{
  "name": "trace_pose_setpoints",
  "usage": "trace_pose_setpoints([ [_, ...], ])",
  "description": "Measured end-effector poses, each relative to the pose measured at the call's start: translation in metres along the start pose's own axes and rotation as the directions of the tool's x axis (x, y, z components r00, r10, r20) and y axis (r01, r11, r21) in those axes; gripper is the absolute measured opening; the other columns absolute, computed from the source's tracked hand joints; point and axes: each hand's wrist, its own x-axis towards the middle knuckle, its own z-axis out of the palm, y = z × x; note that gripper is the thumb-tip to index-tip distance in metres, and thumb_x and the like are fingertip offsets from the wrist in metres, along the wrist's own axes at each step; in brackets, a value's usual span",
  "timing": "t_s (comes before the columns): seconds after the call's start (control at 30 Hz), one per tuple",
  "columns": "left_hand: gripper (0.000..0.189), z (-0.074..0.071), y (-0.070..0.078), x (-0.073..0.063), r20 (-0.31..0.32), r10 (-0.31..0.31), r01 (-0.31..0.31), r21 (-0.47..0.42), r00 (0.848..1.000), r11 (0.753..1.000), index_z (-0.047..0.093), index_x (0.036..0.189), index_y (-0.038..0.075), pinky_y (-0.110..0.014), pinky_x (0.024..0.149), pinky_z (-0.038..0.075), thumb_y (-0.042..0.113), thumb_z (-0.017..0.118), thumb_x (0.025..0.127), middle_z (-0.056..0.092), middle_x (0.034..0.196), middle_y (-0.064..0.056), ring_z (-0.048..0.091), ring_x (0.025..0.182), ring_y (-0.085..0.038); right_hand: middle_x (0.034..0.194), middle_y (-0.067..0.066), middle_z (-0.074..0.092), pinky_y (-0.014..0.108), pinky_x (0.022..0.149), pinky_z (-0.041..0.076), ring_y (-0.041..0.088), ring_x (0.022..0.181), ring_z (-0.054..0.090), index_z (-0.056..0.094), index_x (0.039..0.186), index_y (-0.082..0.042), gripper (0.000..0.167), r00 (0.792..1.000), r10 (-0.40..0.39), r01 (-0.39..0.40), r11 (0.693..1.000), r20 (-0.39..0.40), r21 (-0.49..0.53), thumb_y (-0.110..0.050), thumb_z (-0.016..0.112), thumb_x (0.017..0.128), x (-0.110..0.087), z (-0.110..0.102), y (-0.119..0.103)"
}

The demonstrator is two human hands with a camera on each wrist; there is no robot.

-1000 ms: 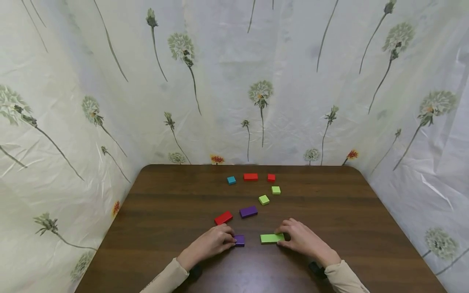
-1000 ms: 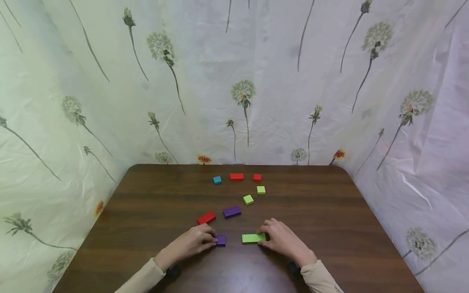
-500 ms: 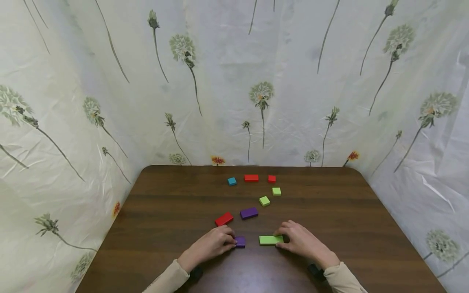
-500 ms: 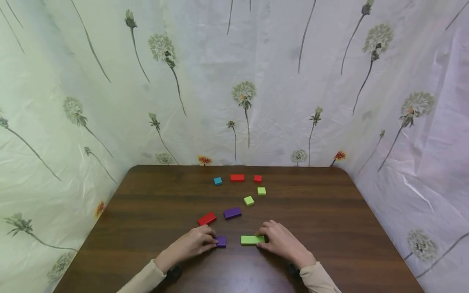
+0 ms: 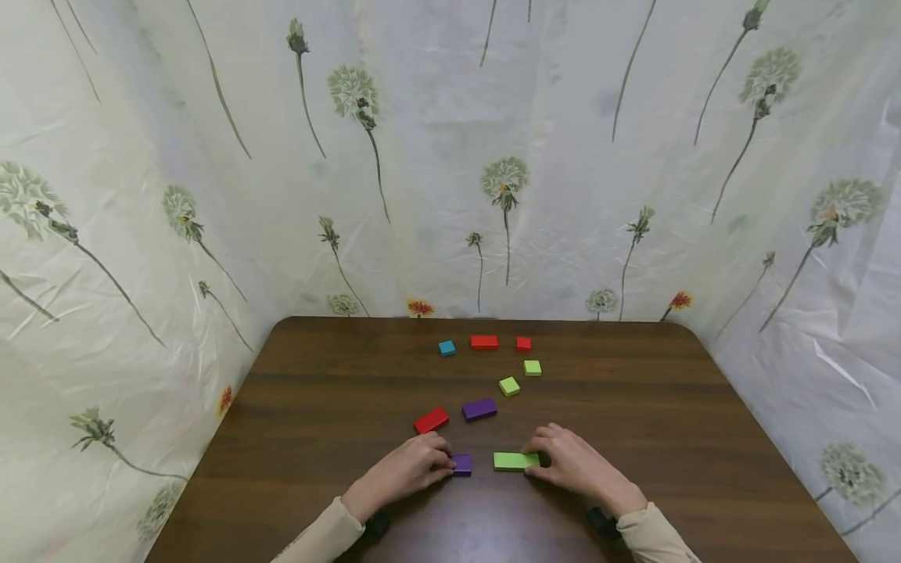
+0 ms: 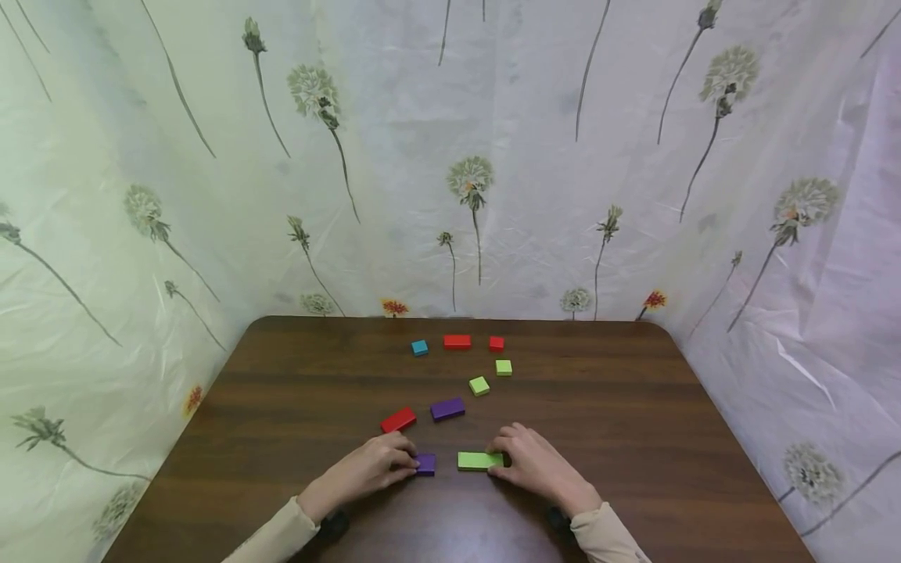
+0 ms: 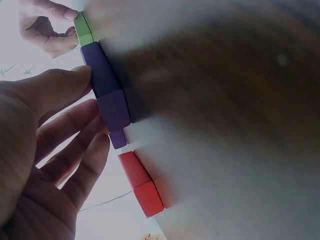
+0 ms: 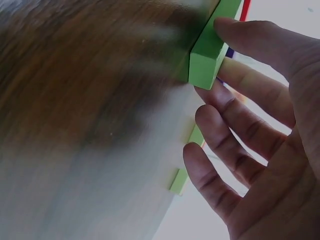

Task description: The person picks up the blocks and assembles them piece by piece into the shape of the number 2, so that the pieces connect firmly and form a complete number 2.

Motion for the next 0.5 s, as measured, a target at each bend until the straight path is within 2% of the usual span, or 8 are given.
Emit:
trace_pose_setpoints([
  [0.2, 0.006, -0.0002, -0.0003, 0.0005, -0.007, 0.010, -0.010, 0.005, 1.000, 1.000, 0.077, 0.089, 0.012, -0.009, 0.076, 0.047, 0.017, 0.074, 0.086, 0.068, 0.095, 0.004, 0.059, 0.086, -0.005, 0.093, -0.009, 0.064, 0.032, 0.077, 0.051, 0.009, 0.090, 0.057, 0.073, 0.097, -0.019, 0.023, 1.000, -0.009, 0.009, 1.000, 0.006, 0.005, -0.034, 0.078, 0.080, 0.0014, 0.0006, -0.0011],
  [0.5, 0.009, -0.0005, 0.0007, 0.0001, 0.014, -0.017, 0.017, 0.005, 1.000, 1.000, 0.077, 0.091, 0.012, -0.010, 0.077, 0.047, 0.019, 0.072, 0.087, 0.067, 0.097, 0.004, 0.060, 0.088, -0.005, 0.093, -0.007, 0.065, 0.032, 0.078, 0.051, 0.009, 0.090, 0.057, 0.073, 0.095, -0.018, 0.024, 0.999, -0.033, 0.033, 0.999, -0.014, 0.003, -0.036, 0.078, 0.080, 0.0051, 0.0013, -0.0045],
])
